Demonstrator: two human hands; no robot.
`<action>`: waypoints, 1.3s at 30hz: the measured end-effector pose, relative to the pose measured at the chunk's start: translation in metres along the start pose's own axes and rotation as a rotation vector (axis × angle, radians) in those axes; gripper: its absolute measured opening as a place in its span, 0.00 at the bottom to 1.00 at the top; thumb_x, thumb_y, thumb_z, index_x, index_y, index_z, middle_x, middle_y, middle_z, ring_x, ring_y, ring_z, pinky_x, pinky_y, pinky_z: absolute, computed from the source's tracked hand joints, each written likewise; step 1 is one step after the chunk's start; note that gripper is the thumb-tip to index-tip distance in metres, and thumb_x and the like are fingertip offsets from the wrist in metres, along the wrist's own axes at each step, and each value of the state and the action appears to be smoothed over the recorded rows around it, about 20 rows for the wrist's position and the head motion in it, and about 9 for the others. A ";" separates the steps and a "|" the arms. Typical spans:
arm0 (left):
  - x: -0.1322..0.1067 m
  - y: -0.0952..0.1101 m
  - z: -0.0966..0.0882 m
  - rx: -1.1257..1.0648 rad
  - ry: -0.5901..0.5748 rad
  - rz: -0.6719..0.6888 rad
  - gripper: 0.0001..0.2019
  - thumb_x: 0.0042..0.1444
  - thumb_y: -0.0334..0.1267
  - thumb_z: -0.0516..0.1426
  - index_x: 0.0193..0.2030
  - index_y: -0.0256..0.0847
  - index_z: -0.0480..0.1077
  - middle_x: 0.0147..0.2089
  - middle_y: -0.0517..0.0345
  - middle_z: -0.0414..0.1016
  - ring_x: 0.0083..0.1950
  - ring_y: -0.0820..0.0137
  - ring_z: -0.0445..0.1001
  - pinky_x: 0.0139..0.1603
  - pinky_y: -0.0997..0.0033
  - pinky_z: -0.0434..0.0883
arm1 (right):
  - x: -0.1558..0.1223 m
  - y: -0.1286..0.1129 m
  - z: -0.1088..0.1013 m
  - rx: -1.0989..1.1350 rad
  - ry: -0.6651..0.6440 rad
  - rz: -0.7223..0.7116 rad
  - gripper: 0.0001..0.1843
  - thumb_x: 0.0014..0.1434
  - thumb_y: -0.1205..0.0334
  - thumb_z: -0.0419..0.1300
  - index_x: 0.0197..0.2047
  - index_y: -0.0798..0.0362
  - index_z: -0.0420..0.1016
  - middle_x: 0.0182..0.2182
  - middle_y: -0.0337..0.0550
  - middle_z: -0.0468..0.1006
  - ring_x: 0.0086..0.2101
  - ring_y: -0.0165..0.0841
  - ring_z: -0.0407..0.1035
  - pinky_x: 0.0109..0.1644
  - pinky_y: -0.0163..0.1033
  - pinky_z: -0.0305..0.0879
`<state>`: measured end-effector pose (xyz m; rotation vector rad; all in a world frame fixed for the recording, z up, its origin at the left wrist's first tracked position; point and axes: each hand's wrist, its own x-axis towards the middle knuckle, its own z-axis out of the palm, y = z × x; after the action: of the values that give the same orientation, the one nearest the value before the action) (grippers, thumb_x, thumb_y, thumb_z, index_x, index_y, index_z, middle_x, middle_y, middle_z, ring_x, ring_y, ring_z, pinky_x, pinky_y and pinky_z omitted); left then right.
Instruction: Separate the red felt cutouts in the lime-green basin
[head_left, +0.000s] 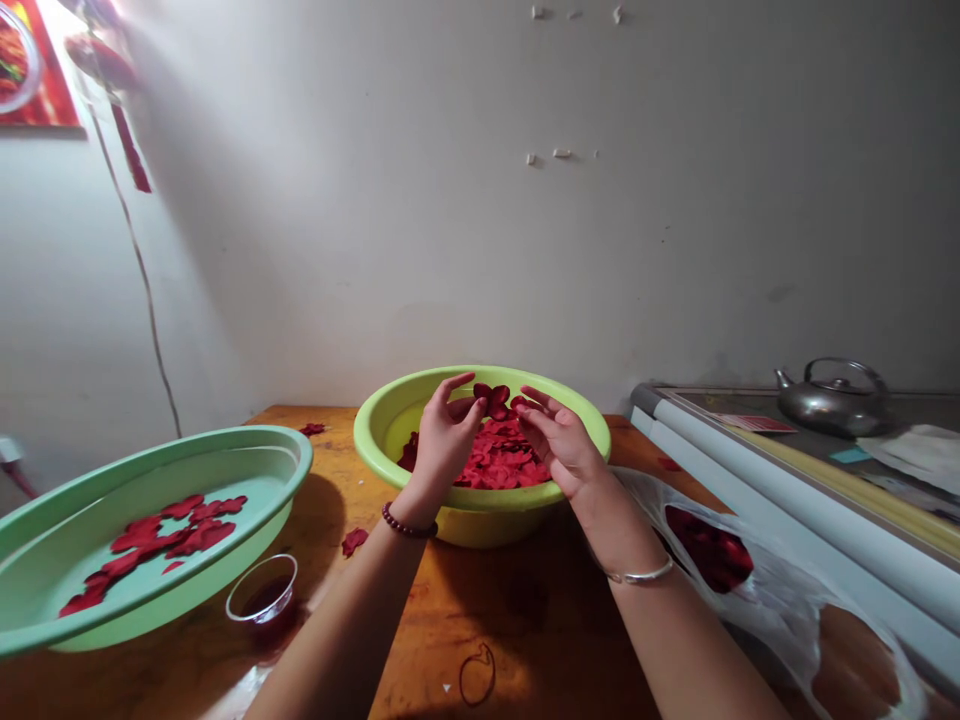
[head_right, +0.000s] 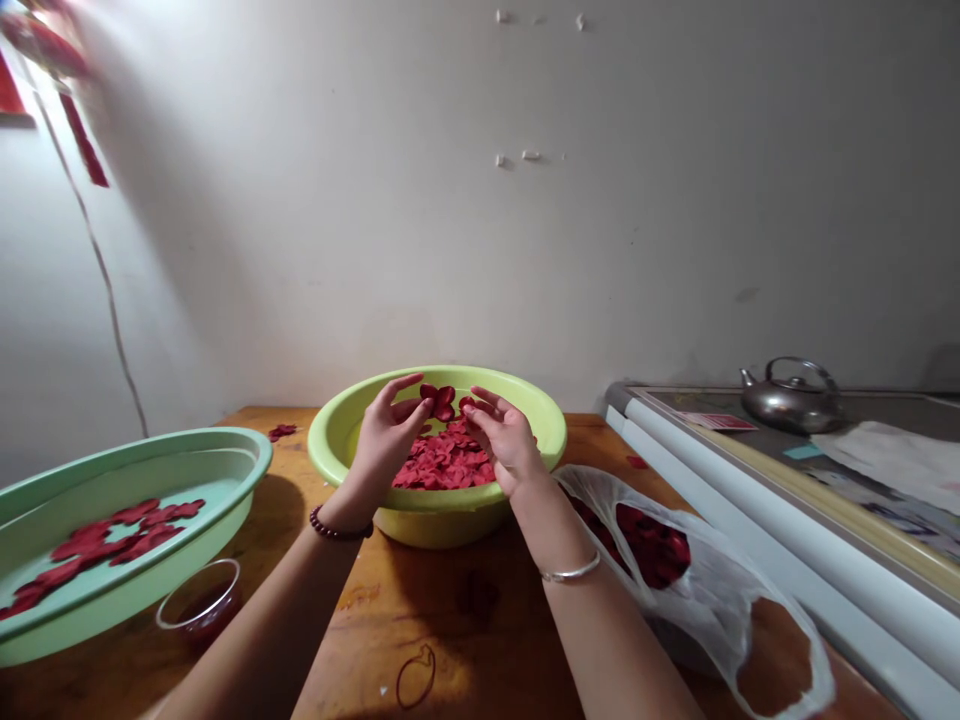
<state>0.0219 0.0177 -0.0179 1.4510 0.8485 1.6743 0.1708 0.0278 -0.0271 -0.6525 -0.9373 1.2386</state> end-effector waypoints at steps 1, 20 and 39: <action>0.000 0.001 0.000 -0.003 0.004 -0.002 0.20 0.54 0.35 0.60 0.54 0.37 0.67 0.37 0.50 0.83 0.39 0.64 0.82 0.41 0.68 0.78 | -0.001 -0.001 0.001 -0.002 -0.009 0.006 0.19 0.39 0.69 0.72 0.37 0.49 0.79 0.31 0.36 0.82 0.35 0.30 0.76 0.40 0.33 0.73; -0.003 0.009 0.000 -0.046 0.082 0.019 0.12 0.46 0.41 0.67 0.34 0.35 0.76 0.33 0.49 0.83 0.36 0.63 0.81 0.38 0.67 0.77 | -0.002 0.002 0.002 -0.110 0.022 -0.042 0.23 0.35 0.59 0.74 0.37 0.49 0.75 0.34 0.38 0.81 0.42 0.36 0.76 0.45 0.40 0.71; 0.000 -0.001 0.001 -0.058 -0.114 -0.027 0.12 0.38 0.40 0.69 0.28 0.36 0.75 0.27 0.54 0.80 0.29 0.69 0.78 0.32 0.72 0.74 | -0.007 -0.001 0.005 -0.097 -0.237 -0.015 0.21 0.39 0.50 0.74 0.35 0.51 0.80 0.35 0.42 0.83 0.39 0.37 0.76 0.43 0.40 0.73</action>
<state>0.0234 0.0179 -0.0188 1.4736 0.7475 1.5676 0.1664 0.0201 -0.0249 -0.5821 -1.2026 1.2816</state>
